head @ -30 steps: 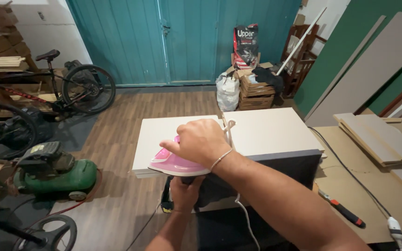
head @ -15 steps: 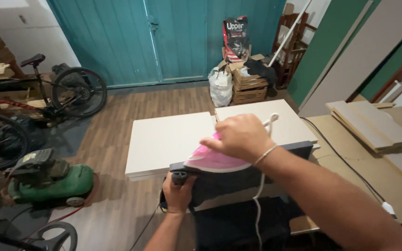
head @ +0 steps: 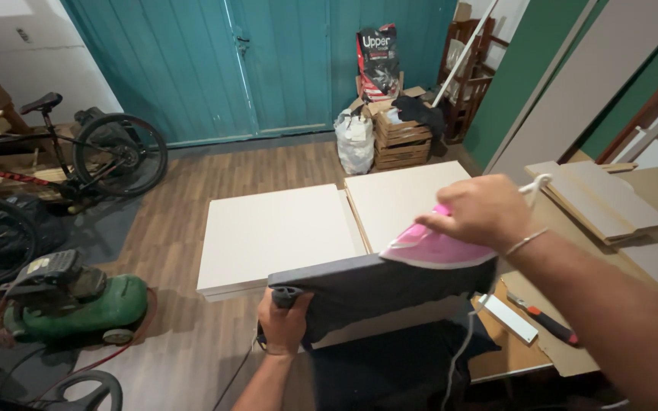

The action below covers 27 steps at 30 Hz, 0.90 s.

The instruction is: Apply edge banding to the edges of wooden boards using a heated iron and trim the excess material.

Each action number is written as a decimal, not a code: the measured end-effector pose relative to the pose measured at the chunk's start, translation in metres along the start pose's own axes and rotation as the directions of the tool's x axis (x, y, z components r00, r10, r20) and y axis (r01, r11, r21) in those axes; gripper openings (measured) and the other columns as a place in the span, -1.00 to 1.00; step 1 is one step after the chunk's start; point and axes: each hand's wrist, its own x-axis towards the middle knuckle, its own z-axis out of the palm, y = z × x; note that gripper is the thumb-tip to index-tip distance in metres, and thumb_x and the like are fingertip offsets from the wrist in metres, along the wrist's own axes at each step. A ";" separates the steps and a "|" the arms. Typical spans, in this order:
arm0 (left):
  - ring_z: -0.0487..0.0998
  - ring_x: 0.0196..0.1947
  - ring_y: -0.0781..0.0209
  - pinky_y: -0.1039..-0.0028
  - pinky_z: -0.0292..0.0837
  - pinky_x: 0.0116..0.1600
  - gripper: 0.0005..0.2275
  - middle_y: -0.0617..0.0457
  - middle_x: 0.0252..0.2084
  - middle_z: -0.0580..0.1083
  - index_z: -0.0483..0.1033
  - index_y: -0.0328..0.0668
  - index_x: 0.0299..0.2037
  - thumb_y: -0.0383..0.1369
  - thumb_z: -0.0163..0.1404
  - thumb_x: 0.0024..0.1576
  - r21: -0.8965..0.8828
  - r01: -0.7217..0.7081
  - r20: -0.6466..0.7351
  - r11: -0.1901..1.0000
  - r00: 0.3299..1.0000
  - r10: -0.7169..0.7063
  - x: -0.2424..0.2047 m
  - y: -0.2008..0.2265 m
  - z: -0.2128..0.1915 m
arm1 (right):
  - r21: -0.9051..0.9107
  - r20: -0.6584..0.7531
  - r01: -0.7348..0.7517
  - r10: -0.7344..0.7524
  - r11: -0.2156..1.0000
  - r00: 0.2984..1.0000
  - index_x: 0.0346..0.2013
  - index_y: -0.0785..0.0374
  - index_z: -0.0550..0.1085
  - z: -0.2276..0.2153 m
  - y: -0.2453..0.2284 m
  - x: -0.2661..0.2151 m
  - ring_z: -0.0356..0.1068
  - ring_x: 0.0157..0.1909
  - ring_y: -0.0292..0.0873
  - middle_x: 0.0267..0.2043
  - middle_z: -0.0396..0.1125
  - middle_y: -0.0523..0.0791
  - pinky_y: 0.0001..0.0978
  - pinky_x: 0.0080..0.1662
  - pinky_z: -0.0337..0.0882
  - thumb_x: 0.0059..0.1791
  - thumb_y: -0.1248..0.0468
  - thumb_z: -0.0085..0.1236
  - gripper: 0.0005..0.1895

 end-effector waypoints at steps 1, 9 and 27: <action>0.60 -0.36 0.10 0.28 0.45 -0.21 -0.74 0.04 -0.43 0.59 0.56 -0.12 -0.37 -0.18 0.27 -0.15 -0.007 0.023 0.011 1.000 1.000 -0.022 0.000 0.005 -0.002 | -0.011 0.059 -0.036 0.036 0.999 0.998 -0.55 -0.10 0.47 0.000 0.008 -0.003 0.37 -0.45 -0.37 -0.51 0.38 -0.37 -0.55 -0.47 0.24 -0.03 -0.49 -0.38 -0.30; 0.53 -0.43 -0.02 0.23 0.39 -0.26 -0.73 0.02 -0.46 0.51 0.49 -0.14 -0.40 -0.17 0.26 -0.09 0.043 -0.211 0.002 0.976 0.977 0.211 0.002 -0.025 0.006 | -0.071 0.024 -0.135 0.137 0.988 0.990 -0.57 -0.13 0.53 0.004 0.029 -0.010 0.45 -0.40 -0.32 -0.53 0.42 -0.36 -0.45 -0.37 0.28 -0.05 -0.50 -0.38 -0.28; 0.63 -0.26 -0.10 0.24 0.44 -0.16 -0.60 -0.03 -0.30 0.62 0.59 -0.08 -0.17 -0.07 0.29 -0.12 0.078 -0.161 0.016 0.984 0.987 0.161 -0.001 -0.010 0.001 | 0.084 -0.384 0.177 -0.132 0.981 0.914 -0.59 0.04 0.58 -0.017 -0.138 0.048 0.49 -0.38 0.02 -0.52 0.47 -0.15 -0.04 -0.42 0.30 -0.03 -0.46 -0.15 -0.27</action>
